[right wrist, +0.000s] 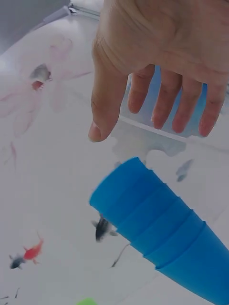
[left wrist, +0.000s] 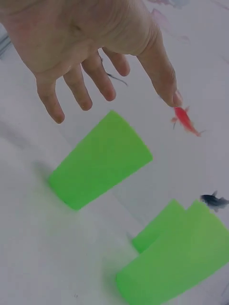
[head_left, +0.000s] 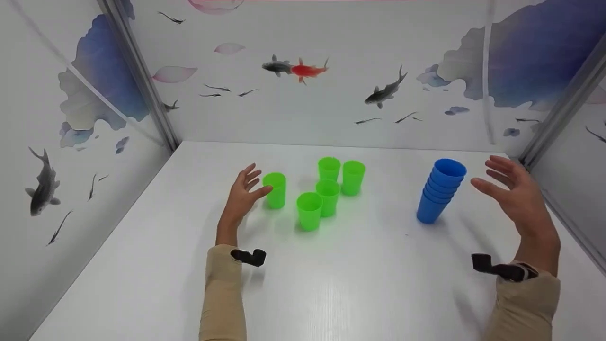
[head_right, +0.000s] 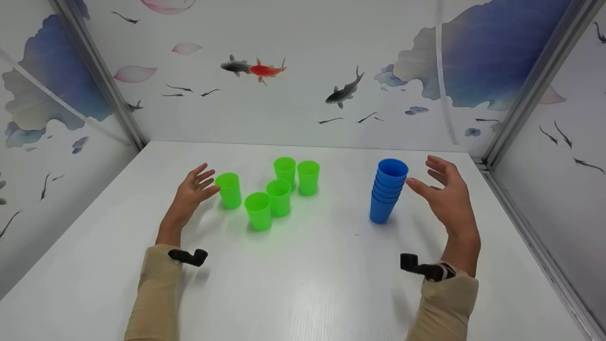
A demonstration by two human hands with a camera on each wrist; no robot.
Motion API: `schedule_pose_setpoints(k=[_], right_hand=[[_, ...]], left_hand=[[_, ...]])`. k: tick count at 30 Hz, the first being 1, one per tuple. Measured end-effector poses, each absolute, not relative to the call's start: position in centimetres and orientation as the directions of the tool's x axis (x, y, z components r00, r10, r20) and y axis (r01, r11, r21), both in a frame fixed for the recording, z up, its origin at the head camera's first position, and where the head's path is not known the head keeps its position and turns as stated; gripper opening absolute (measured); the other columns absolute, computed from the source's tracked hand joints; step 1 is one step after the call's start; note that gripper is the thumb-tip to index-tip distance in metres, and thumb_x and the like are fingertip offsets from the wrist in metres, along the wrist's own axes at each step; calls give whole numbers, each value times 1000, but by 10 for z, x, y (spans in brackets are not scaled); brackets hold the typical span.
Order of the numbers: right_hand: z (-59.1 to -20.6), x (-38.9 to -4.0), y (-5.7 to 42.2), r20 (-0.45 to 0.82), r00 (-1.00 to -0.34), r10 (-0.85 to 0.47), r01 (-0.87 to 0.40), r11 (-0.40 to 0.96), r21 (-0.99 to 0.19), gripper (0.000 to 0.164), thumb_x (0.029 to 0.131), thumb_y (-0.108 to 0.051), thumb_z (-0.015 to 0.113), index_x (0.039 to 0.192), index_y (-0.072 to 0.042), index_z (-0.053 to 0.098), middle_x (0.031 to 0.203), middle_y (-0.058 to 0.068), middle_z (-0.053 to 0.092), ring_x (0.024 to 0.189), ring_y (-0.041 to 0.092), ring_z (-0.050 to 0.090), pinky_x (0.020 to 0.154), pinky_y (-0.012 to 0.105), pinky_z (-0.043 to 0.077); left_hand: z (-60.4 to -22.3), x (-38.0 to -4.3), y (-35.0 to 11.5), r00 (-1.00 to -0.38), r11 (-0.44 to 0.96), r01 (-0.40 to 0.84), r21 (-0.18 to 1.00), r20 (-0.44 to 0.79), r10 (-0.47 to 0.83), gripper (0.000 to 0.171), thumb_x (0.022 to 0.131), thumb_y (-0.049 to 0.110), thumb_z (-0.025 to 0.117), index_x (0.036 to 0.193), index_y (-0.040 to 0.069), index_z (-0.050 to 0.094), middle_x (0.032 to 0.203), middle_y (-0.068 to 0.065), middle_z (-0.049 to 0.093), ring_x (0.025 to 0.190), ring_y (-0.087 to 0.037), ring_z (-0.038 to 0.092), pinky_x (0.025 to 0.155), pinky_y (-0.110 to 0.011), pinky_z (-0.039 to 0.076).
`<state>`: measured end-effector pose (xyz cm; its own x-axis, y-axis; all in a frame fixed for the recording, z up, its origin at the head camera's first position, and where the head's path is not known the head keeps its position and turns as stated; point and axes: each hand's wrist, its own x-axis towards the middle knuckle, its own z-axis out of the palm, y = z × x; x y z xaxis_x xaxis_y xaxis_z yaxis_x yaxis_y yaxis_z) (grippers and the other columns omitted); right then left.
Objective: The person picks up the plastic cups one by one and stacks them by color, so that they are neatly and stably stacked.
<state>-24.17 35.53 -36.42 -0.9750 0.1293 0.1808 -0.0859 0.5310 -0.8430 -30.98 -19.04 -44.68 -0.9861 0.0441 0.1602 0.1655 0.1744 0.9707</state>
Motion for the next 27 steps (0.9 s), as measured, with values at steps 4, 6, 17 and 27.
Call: schedule_pose_setpoints(k=[4,6,17,27], right_hand=[[-351,-236,337,252,-959,127,-137,571,-810,73,97,-37,65,158,-23,27,163,7,34,150,27,36,115,42,41],[-347,-237,326,280,-954,108,-167,582,-796,72,97,-36,65,158,-22,29,162,9,37,148,27,39,114,38,43],[-345,-249,240,349,-933,-82,-348,439,-828,67,96,-35,68,152,-17,37,152,10,49,142,26,48,97,7,46],[-372,-265,192,302,-930,-207,-357,326,-875,64,96,-28,68,150,-11,39,154,12,48,143,28,46,96,9,47]], left_hand=[[-451,-312,-183,-990,179,138,974,134,36,91,87,29,80,159,17,25,161,-10,37,151,-31,32,120,-51,35],[-452,-313,-180,-992,193,129,973,125,31,92,86,29,80,159,17,25,161,-10,37,151,-32,32,120,-50,35],[-460,-320,-166,-996,236,85,968,82,19,92,86,36,79,159,20,26,162,-16,32,151,-38,30,119,-52,36],[-459,-323,-157,-991,264,114,958,130,-44,78,90,35,75,154,10,38,160,-15,38,151,-34,32,124,-51,27]])
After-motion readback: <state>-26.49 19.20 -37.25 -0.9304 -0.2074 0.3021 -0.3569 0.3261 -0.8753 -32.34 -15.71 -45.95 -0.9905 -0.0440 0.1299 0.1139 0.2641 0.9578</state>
